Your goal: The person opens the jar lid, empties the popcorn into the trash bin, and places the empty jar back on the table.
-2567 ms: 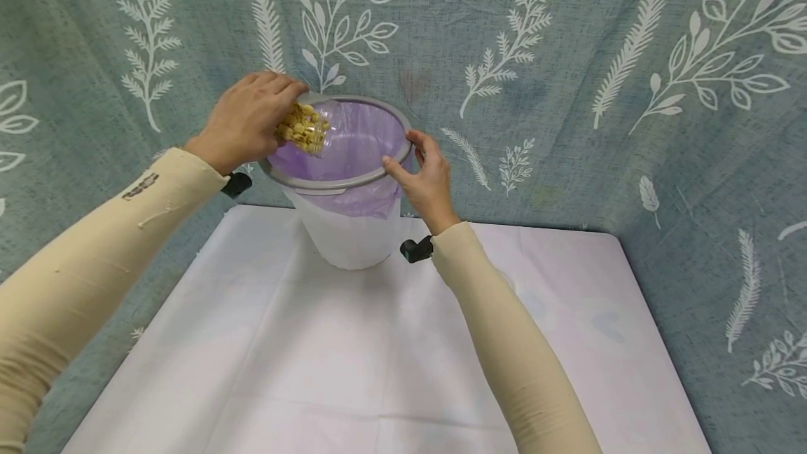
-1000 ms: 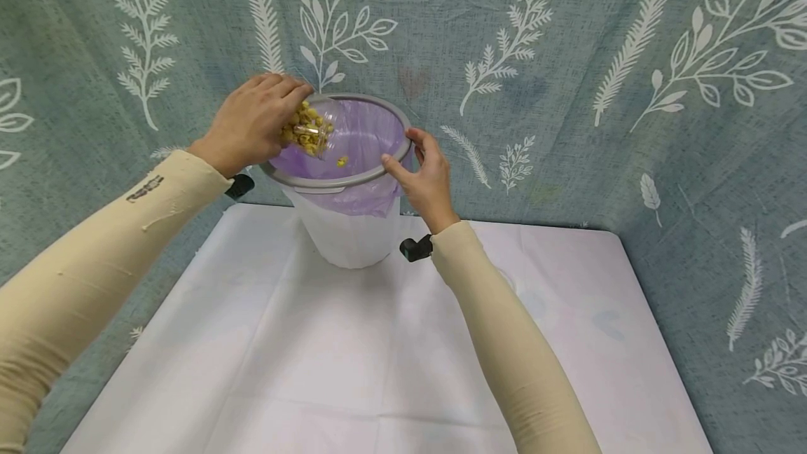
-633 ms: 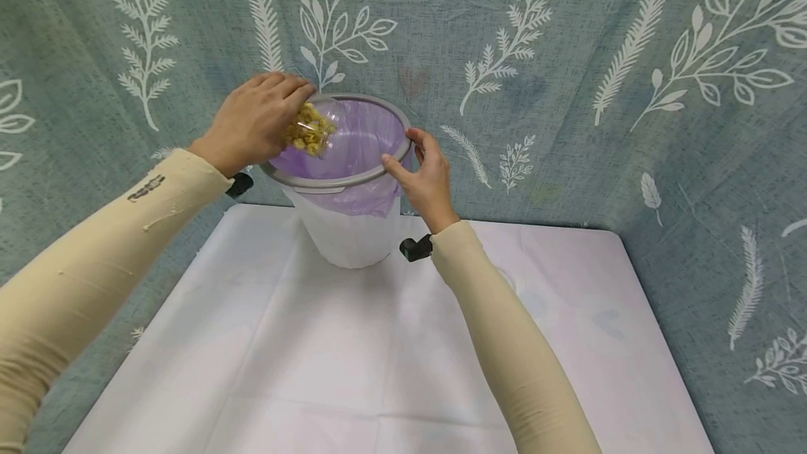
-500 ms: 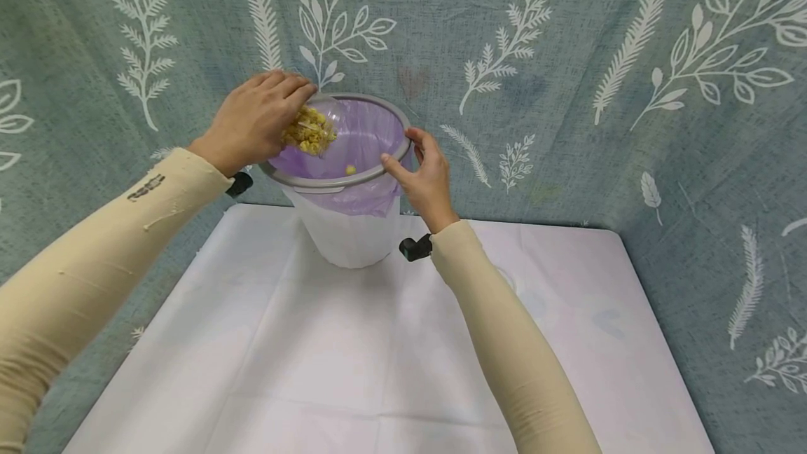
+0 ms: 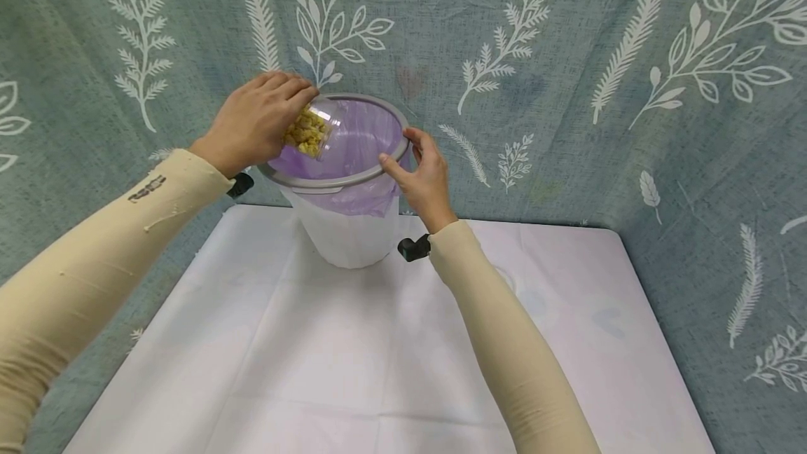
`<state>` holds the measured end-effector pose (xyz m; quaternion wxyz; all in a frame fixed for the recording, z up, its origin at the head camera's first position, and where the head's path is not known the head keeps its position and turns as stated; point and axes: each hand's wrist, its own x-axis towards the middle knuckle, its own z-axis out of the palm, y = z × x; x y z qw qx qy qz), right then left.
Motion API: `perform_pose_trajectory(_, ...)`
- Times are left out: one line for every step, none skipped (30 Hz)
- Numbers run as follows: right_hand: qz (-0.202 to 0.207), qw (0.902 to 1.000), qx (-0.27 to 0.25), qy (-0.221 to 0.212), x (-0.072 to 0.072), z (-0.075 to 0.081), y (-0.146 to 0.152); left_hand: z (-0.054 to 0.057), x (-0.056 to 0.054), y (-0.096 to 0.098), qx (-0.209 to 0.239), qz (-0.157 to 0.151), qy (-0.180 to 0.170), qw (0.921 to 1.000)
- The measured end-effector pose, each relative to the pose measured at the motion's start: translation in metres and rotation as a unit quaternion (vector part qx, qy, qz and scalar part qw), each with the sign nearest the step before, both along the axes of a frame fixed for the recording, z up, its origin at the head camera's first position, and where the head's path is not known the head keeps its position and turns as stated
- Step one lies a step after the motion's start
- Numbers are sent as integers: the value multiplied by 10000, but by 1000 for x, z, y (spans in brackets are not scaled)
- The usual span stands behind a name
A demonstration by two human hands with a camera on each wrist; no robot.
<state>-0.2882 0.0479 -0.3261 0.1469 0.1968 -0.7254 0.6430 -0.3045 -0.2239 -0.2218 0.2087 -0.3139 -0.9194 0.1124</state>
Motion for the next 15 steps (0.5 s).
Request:
perform_pose_trajectory(-1,10000,5,-4,0,0,0,0,0,0,-15,25,-12,10000)
perform_pose_trajectory(15,10000,-14,12,0,0,0,0,1,1,-18,42,-27,10000)
perform_pose_trajectory(31,10000,-30,25,0,0,0,0,1,1,-22,50,-33,10000)
perform_pose_trajectory(46,10000,-46,42,-1,-1,0,0,1,2,-29,58,-37,10000)
perform_pose_trajectory(59,9999,-65,59,-3,-3,0,1,2,2,-29,61,-36,10000)
perform_pose_trajectory(73,9999,-83,75,-6,-6,0,1,2,2,-26,68,-36,10000)
perform_pose_trajectory(85,9999,-98,101,-9,-9,0,1,2,3,-26,80,-39,10000)
perform_pose_trajectory(94,9998,-113,138,-13,-11,0,1,2,3,-23,94,-47,9999)
perform_pose_trajectory(87,9998,-111,150,-17,-15,1,1,2,4,-27,119,-59,9999)
perform_pose_trajectory(78,9998,-113,157,-20,-18,1,1,3,4,-26,138,-69,9999)
perform_pose_trajectory(70,9998,-110,168,-22,-20,1,1,3,4,-27,155,-77,9998)
perform_pose_trajectory(62,9998,-105,180,-24,-22,2,2,2,5,-38,168,-82,9998)
perform_pose_trajectory(53,9997,-96,196,-25,-23,2,2,2,5,-45,174,-86,9998)
perform_pose_trajectory(44,9997,-84,209,-26,-24,2,2,2,5,-47,174,-87,9998)
perform_pose_trajectory(38,9997,-73,217,-26,-24,2,2,2,5,-54,169,-82,9998)
